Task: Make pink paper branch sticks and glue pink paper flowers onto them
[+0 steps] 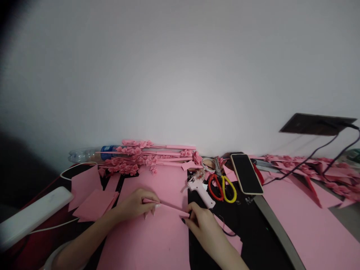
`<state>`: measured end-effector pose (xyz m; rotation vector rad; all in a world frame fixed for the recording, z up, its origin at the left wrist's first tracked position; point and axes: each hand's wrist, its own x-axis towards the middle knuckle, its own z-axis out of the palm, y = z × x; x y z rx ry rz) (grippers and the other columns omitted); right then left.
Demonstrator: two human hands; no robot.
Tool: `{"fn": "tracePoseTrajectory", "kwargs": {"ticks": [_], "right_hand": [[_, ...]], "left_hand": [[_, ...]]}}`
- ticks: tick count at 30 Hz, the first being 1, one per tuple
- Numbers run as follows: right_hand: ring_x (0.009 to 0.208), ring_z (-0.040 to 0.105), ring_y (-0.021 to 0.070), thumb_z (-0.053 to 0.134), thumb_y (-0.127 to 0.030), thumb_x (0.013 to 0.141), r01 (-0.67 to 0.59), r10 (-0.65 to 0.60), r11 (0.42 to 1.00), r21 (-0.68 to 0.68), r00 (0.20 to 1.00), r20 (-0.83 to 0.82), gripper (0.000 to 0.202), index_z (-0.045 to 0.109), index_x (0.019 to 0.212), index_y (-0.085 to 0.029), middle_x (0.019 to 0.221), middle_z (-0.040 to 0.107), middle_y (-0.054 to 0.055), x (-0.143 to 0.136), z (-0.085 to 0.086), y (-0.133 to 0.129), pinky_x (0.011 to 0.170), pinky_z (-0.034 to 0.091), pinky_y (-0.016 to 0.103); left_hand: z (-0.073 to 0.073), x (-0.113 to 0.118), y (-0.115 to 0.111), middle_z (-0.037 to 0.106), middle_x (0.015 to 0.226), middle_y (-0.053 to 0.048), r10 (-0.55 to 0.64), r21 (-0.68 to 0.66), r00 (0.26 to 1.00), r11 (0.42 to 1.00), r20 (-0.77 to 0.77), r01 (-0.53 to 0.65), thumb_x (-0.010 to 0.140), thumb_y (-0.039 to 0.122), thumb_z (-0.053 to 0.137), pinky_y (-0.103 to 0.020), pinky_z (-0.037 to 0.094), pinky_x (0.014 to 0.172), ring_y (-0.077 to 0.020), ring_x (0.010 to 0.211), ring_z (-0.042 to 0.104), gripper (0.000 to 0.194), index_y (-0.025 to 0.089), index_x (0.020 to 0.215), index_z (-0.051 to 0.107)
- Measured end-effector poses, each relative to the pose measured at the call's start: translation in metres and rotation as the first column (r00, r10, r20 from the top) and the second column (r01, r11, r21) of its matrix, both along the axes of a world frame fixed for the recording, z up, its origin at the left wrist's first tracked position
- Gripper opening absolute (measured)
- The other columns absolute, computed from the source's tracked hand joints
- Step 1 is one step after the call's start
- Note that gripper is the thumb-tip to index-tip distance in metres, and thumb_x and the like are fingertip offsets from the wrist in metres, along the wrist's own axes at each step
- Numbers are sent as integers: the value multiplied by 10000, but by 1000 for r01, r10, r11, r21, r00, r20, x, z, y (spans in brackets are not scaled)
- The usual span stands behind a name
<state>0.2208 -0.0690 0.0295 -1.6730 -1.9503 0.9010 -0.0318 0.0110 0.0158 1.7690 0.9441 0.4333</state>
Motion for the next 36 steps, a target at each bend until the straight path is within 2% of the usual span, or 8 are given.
{"fn": "tracePoseTrajectory", "kwargs": {"ticks": [4,10,15,25,36], "right_hand": [[585,518,138,511,-179,836,-33,33,999,1,998,47,97,562,758,-203,624,570,-27,2,0,-1,536,321,231],[577,497,134,499,-207,868,-54,55,998,-12,993,103,140,536,732,-205,625,556,-27,5,4,-1,526,304,237],[548,481,132,460,-248,904,-45,48,998,-46,996,80,148,531,778,-215,610,531,-36,8,6,0,518,302,235],[552,469,141,444,-189,886,-52,51,998,24,998,45,173,460,717,-220,617,528,-26,-4,-6,-3,523,293,246],[554,501,149,386,-243,931,-64,64,998,30,998,10,285,505,676,-203,602,547,-5,-2,1,-3,530,324,248]], "left_hand": [[1,1,0,696,696,-47,-16,-36,1000,999,18,16,806,289,571,-191,474,455,-108,481,577,216,120,771,702],[2,-1,2,694,696,-39,-40,-33,999,999,23,41,787,256,584,-190,471,484,-120,526,593,188,127,770,720],[2,-2,4,684,674,-19,-48,12,999,999,5,48,712,210,653,-173,438,491,-127,558,608,108,139,735,731],[-2,-2,4,615,571,-1,-78,46,997,996,15,78,774,211,590,-167,432,495,-105,517,550,177,141,735,748],[-3,-4,5,675,647,-26,-80,20,996,997,41,79,785,210,587,-189,444,507,-111,520,571,181,136,756,749]]}}
